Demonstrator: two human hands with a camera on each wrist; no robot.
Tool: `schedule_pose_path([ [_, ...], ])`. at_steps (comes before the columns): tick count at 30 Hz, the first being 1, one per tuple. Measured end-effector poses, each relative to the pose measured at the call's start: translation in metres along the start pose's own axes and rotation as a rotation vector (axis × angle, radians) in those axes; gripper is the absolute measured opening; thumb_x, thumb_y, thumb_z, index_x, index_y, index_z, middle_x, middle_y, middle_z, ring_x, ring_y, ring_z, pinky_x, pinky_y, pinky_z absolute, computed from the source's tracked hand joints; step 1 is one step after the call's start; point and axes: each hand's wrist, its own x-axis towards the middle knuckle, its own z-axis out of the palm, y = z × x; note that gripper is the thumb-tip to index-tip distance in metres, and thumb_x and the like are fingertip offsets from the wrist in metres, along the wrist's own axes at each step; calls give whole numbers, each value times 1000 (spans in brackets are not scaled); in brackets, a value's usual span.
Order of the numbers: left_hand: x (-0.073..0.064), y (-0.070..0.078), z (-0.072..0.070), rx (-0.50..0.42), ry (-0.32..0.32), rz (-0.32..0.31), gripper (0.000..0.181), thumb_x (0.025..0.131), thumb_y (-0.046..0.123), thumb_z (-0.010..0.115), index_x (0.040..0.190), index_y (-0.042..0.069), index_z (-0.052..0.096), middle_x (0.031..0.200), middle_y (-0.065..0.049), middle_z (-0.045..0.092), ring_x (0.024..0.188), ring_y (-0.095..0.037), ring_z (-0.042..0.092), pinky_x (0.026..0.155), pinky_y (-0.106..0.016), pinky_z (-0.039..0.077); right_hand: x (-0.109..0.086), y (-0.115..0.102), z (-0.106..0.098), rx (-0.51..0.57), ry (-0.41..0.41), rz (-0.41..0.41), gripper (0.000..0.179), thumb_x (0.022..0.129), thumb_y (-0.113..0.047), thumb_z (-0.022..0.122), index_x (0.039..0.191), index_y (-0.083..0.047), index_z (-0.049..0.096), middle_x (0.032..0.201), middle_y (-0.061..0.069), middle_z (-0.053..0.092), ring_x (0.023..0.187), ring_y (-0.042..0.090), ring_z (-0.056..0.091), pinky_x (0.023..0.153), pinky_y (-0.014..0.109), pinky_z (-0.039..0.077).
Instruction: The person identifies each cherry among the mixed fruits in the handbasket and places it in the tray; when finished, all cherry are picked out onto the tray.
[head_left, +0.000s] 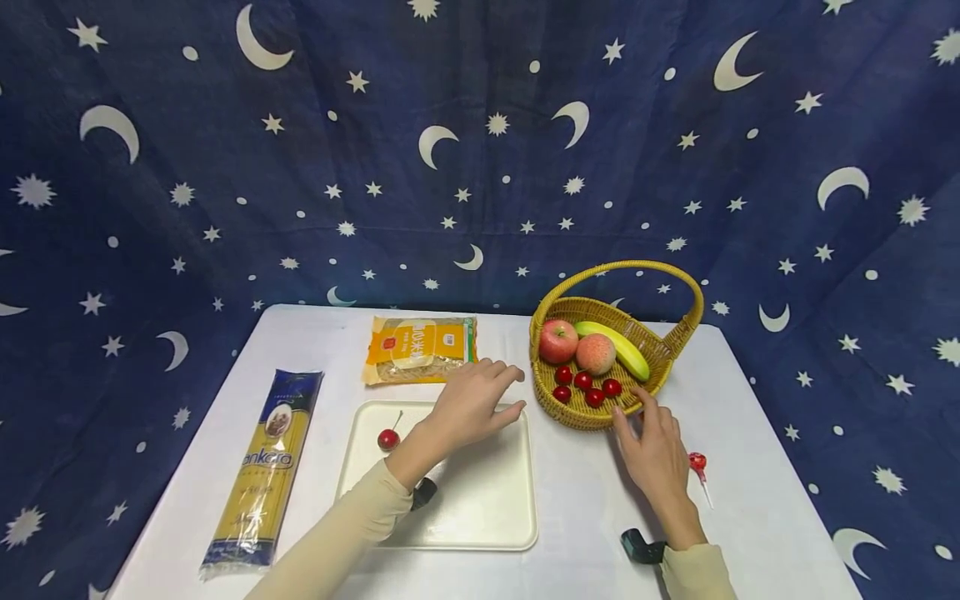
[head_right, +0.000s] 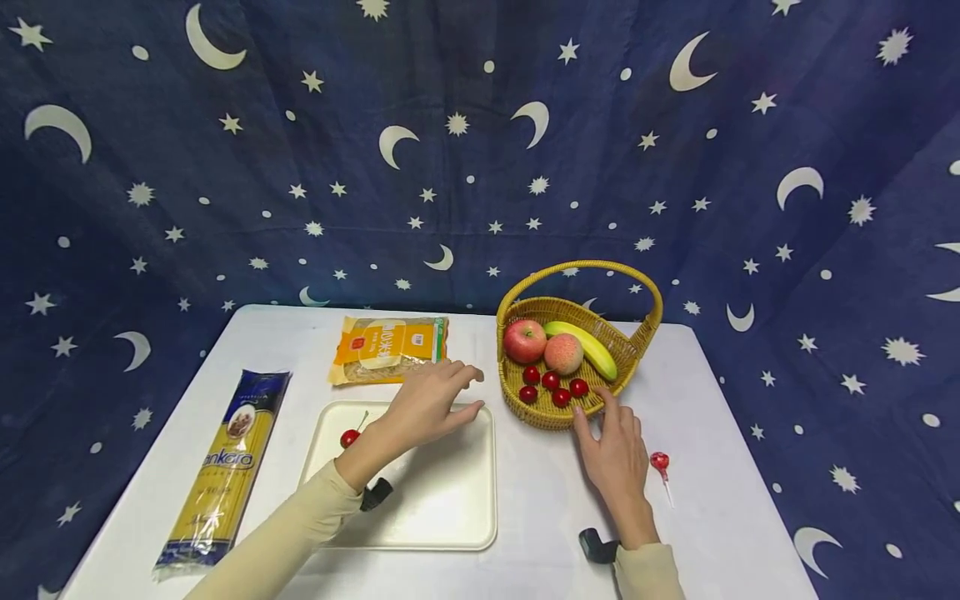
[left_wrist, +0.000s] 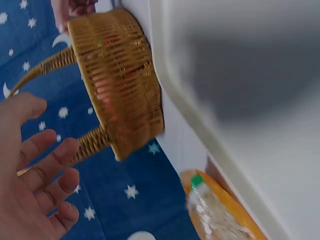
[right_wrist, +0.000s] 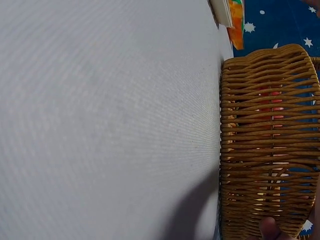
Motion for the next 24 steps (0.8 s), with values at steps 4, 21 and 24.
schedule_pose_path([
  [4,19,10,4,38,-23,85,22,100,34,69,117,20,71,101,6,76,91,-16,70,78,-33,57,-1,0,0,-1,4,-13,61,107,-53,54,156,-17,48,118,21,61,106,39,59,68,44,44],
  [21,92,47,23,368,-303,266,12,99,32,67,99,25,77,78,9,76,65,-7,67,60,-29,59,0,2,-2,1,19,-20,58,106,-50,58,153,-16,51,112,18,62,104,35,58,67,38,41],
  [24,101,50,27,447,-363,247,14,99,34,68,96,26,79,81,10,77,66,-5,65,64,-28,61,0,2,-2,0,17,-24,57,106,-50,58,151,-16,52,109,17,61,101,34,57,66,36,39],
])
